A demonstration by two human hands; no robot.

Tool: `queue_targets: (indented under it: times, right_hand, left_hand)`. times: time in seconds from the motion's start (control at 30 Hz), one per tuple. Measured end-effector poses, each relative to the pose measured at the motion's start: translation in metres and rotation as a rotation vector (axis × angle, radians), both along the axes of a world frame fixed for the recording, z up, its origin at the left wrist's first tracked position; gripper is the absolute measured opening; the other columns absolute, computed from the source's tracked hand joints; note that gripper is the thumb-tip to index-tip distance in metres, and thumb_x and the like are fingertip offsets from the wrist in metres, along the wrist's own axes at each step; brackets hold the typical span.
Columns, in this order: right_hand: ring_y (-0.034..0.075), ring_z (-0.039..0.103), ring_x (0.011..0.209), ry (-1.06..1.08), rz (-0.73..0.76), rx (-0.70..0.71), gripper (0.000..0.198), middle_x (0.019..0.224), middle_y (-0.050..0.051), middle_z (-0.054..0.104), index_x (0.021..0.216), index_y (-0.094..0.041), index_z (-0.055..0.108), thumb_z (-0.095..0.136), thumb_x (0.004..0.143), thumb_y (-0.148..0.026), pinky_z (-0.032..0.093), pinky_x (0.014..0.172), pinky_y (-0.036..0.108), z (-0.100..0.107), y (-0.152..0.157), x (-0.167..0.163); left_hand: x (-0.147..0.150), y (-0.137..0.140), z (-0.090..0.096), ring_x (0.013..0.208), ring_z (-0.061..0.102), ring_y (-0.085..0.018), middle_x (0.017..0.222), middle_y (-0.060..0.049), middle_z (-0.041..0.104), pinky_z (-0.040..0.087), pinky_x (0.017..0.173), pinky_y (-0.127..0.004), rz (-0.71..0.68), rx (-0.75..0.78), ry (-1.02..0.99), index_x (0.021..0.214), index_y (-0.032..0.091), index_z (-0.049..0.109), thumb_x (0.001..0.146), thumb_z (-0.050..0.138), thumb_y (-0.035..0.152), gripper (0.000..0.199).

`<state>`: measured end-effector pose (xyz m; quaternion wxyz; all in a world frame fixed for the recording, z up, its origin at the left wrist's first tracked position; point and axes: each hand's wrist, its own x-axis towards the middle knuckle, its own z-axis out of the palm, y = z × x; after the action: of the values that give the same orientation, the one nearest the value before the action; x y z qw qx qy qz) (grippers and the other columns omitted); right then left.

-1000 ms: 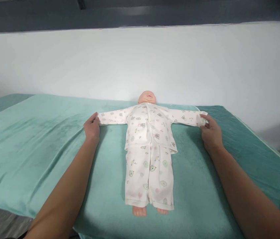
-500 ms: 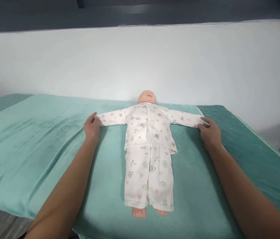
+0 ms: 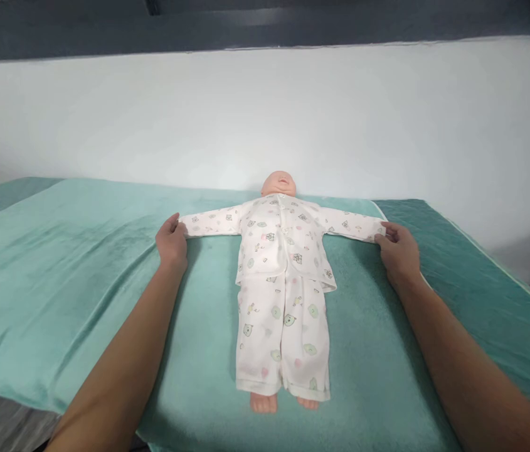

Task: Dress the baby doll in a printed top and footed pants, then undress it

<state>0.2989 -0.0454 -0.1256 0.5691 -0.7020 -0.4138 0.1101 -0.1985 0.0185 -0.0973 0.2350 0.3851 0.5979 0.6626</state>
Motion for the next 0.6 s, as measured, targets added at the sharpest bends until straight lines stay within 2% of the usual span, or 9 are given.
queue_targets:
  times: [0.1, 0.23, 0.37, 0.47, 0.6]
  right_hand:
    - [0.02, 0.061, 0.083, -0.029, 0.014, -0.001, 0.048, 0.101, 0.006, 0.066, 0.118, -0.019, 0.064, 0.062, 0.07, -0.028, 0.048, 0.08, 0.036, -0.002, 0.001, 0.003]
    - [0.019, 0.051, 0.071, -0.135, 0.008, -0.042, 0.039, 0.082, 0.003, 0.059, 0.108, -0.021, 0.071, 0.059, 0.071, -0.027, 0.044, 0.075, 0.035, 0.003, -0.003, 0.001]
    - [0.018, 0.044, 0.062, -0.196, 0.003, -0.098, 0.04, 0.067, 0.001, 0.051, 0.107, -0.019, 0.075, 0.054, 0.074, -0.027, 0.037, 0.065, 0.033, 0.012, -0.009, -0.006]
    - [0.017, 0.044, 0.061, -0.195, -0.013, -0.102, 0.043, 0.066, 0.001, 0.051, 0.11, -0.017, 0.075, 0.051, 0.075, -0.026, 0.036, 0.065, 0.033, 0.016, -0.012, -0.008]
    - [0.018, 0.046, 0.065, -0.19, -0.025, -0.105, 0.045, 0.069, 0.001, 0.053, 0.112, -0.016, 0.075, 0.051, 0.075, -0.024, 0.037, 0.067, 0.033, 0.016, -0.012, -0.008]
  left_hand:
    - [0.001, -0.001, 0.0, 0.098, 0.064, -0.021, 0.108, -0.011, 0.069, 0.051, 0.098, -0.038, 0.013, -0.015, 0.08, 0.116, 0.018, 0.07, 0.075, 0.059, 0.016, 0.043]
    - [0.003, -0.003, 0.001, 0.08, 0.06, -0.019, 0.089, -0.007, 0.067, 0.052, 0.087, -0.036, 0.015, -0.039, 0.211, 0.105, 0.018, 0.075, 0.074, 0.057, 0.018, 0.036]
    - [0.006, -0.004, 0.003, 0.073, 0.058, -0.018, 0.076, -0.004, 0.064, 0.05, 0.08, -0.033, -0.015, -0.056, 0.231, 0.097, 0.017, 0.077, 0.074, 0.057, 0.021, 0.031]
    - [0.005, -0.004, 0.003, 0.074, 0.058, -0.018, 0.079, -0.005, 0.065, 0.05, 0.079, -0.033, -0.023, -0.035, 0.201, 0.097, 0.017, 0.076, 0.075, 0.057, 0.022, 0.03]
    - [0.001, -0.002, 0.001, 0.083, 0.062, -0.019, 0.09, -0.008, 0.069, 0.051, 0.087, -0.036, -0.013, -0.016, 0.122, 0.101, 0.017, 0.075, 0.076, 0.057, 0.02, 0.031]
